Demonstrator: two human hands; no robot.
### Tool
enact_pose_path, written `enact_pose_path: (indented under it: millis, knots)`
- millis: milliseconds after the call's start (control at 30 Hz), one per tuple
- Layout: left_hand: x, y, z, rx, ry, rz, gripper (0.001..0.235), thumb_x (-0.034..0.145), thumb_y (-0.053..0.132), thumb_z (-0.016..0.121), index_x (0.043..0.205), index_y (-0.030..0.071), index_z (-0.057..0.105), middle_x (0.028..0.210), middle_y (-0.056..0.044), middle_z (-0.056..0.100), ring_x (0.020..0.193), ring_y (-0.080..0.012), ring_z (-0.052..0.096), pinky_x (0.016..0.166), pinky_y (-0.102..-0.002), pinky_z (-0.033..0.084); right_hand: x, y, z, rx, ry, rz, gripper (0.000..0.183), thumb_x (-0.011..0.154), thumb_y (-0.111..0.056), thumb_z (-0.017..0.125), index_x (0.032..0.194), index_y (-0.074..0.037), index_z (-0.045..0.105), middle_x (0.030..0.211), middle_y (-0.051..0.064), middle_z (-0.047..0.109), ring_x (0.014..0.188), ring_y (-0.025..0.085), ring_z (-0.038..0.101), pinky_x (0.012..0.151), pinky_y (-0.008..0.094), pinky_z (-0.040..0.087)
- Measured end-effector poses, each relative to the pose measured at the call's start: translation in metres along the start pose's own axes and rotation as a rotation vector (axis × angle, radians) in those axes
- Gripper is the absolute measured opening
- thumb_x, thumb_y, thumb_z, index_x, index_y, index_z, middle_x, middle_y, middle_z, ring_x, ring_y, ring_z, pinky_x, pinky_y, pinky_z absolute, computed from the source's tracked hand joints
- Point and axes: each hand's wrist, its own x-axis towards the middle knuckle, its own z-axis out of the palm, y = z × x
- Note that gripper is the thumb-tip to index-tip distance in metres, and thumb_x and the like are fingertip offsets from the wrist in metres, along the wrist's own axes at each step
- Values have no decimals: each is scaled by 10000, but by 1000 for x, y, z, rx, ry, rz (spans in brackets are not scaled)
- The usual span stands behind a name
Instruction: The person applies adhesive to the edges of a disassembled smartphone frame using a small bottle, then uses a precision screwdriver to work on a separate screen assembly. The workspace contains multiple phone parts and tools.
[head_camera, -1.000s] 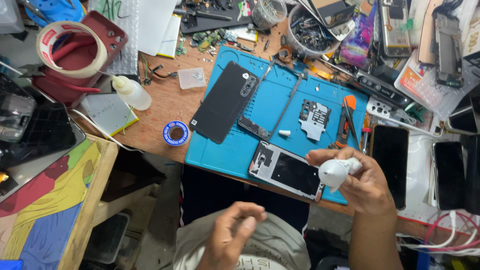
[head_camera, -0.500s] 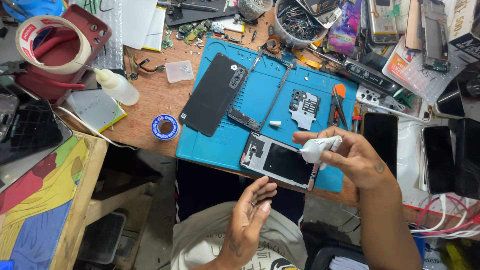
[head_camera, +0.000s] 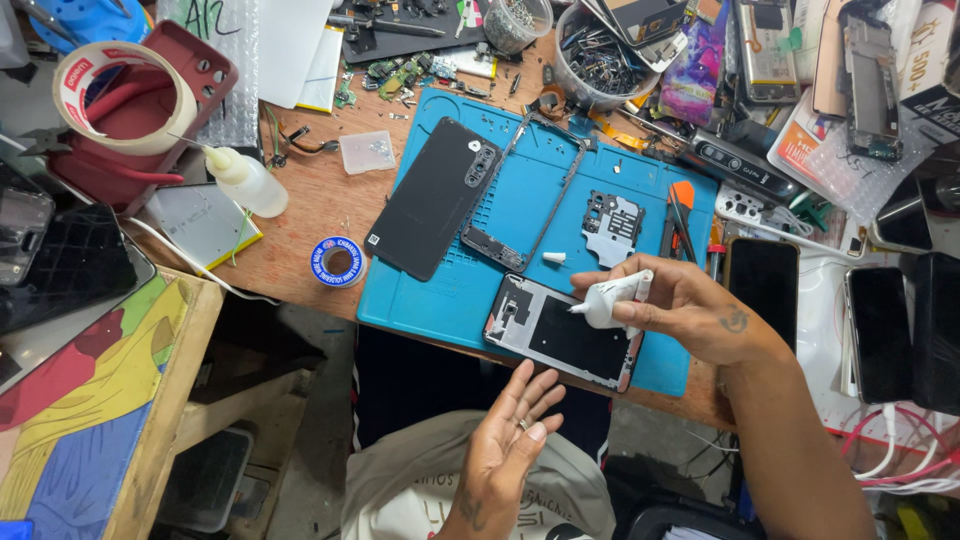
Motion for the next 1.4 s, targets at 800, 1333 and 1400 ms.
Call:
enact_pose_path:
  millis: [800, 1333, 1400]
  knots:
    - [-4, -8, 6, -36, 95, 63, 725, 860, -5, 588, 1529, -79, 320, 1401, -244, 503, 1339, -321, 534, 1084, -454, 490, -30, 21, 5, 194, 98, 7, 227, 863, -155, 726, 1035, -40, 630, 1360, 233, 704, 1187, 277, 699, 1017, 451, 548]
    - [17, 49, -1, 456, -60, -45, 601, 934, 120, 609, 1475, -75, 434, 1236, -140, 536, 1164, -205, 574, 908, -326, 578, -77, 74, 15, 413, 251, -26, 312, 919, -140, 673, 1159, 54, 626, 1450, 298, 598, 1121, 270, 671, 889, 420, 565]
    - [24, 59, 1, 539, -66, -56, 568, 944, 139, 594, 1452, -79, 463, 1203, -150, 567, 1121, -213, 603, 889, -325, 586, -78, 80, 19, 483, 245, -70, 295, 933, -138, 662, 1139, 69, 616, 1448, 309, 581, 1134, 301, 680, 956, 476, 591]
